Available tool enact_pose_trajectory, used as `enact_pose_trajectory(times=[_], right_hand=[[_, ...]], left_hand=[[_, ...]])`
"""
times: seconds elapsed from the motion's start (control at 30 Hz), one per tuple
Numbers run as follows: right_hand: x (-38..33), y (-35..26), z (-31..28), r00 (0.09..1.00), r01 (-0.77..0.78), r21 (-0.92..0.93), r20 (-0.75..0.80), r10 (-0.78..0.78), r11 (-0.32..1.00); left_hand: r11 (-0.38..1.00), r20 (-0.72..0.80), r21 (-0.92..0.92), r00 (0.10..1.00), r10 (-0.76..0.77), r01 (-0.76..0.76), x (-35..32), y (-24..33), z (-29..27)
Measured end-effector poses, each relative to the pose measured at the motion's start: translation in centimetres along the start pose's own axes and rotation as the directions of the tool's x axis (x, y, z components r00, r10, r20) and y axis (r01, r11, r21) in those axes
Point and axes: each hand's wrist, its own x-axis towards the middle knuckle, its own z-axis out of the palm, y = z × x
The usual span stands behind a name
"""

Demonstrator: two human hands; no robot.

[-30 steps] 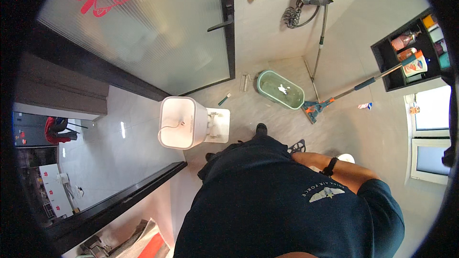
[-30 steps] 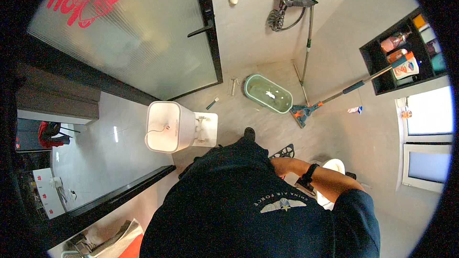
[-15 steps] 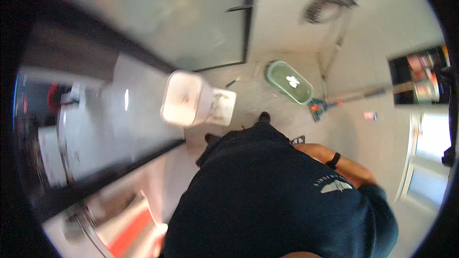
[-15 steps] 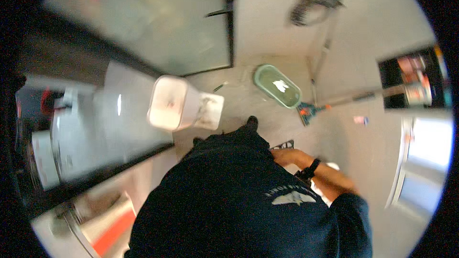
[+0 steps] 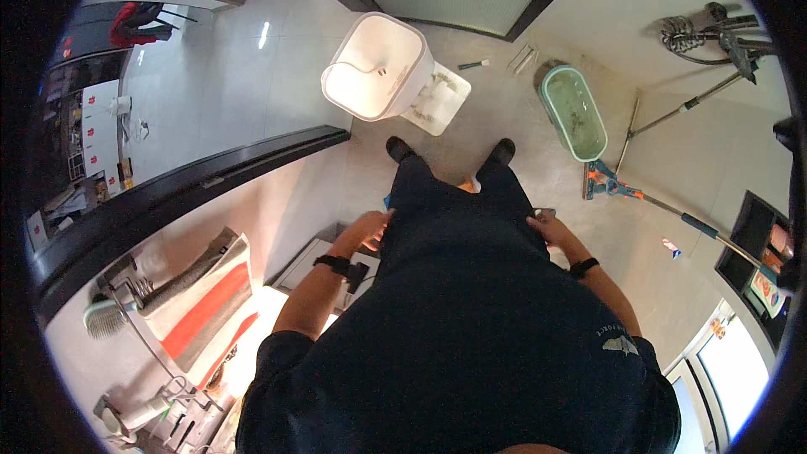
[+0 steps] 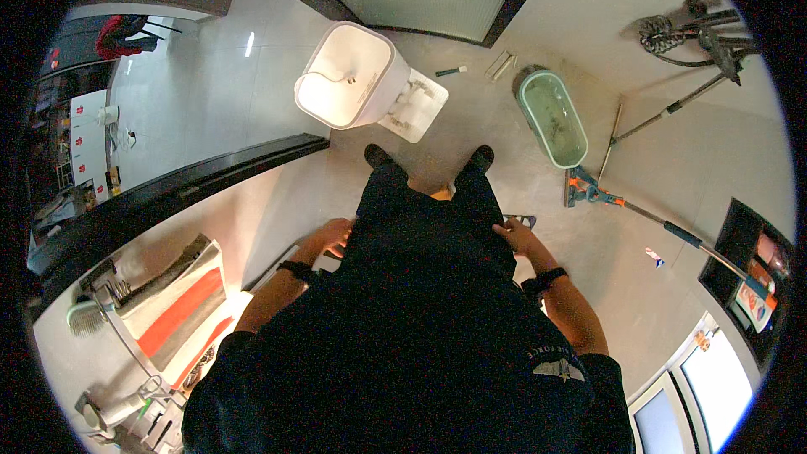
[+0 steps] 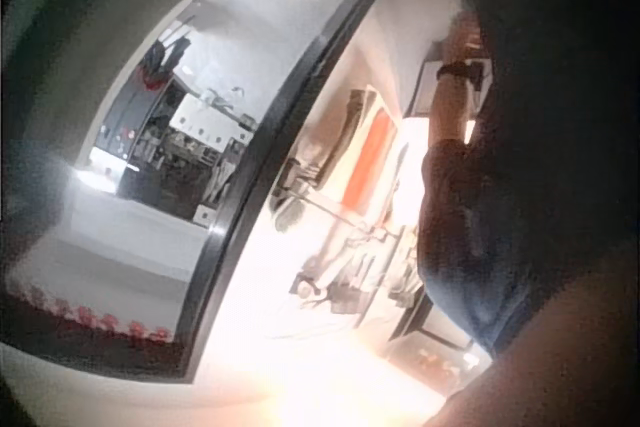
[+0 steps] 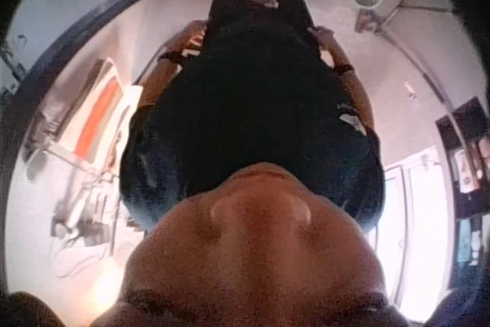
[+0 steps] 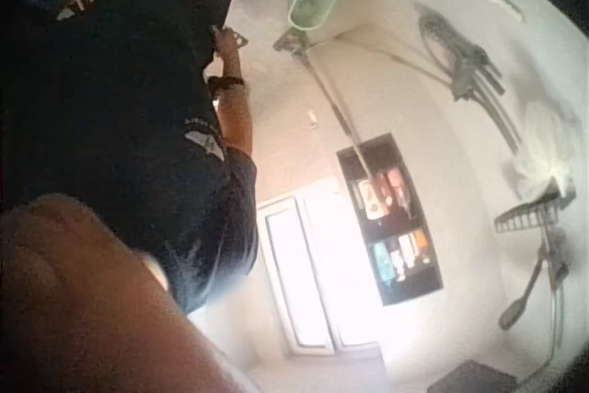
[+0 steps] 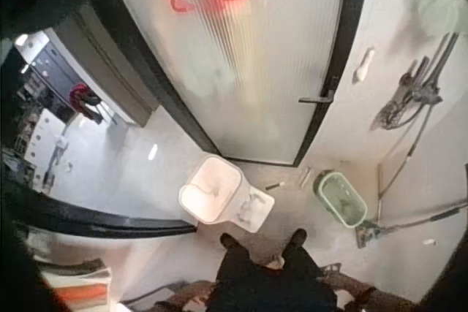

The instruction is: The person secures a white rectangular appliance to the ceiling by hand, then carries it to the floor and sits to continue handling it. The person then stands and walks to a table, placing the appliance down.

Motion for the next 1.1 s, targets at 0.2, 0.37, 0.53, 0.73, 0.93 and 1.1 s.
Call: enact_pose_trajectory(times=[0.2, 0.37, 0.53, 0.73, 0.93, 1.1], right_hand=[[-7.0, 1.3, 0.5, 0.740, 0.010, 0.081, 0.670, -0.062, 0.997], [-1.2, 0.8, 0.8, 0.792, -0.224, 0.159, 0.605, 0.084, 0.962], [6.8, 1.3, 3.2, 0.965, 0.103, -0.250, 0.259, -0.036, 0.963], [2.1, 2.9, 3.9, 0.693, 0.059, -0.171, 0.717, 0.083, 0.984], [17.1, -1.0, -1.3, 0.890, 0.207, -0.337, 0.454, -0.034, 0.919], [34.1, -10.1, -8.8, 0.789, 0.599, -0.251, 0.027, -0.613, 0.760]], left_hand=[[0.899, 0.574, -0.244, 0.802, -0.167, 0.363, -5.9, -0.5, 2.9], [0.691, 0.675, -0.366, 0.689, -0.263, 0.623, -6.1, -1.9, 2.2], [0.790, 0.268, -0.122, 0.786, -0.557, 0.601, 2.7, -5.6, 6.2], [0.966, 0.486, 0.064, 0.838, -0.249, 0.250, -2.6, -2.3, 6.7], [0.941, 0.618, 0.296, 0.720, -0.317, 0.161, 12.3, -1.2, 2.9], [0.969, 0.318, -0.059, 0.916, 0.244, -0.238, 30.1, 0.1, 2.0]])
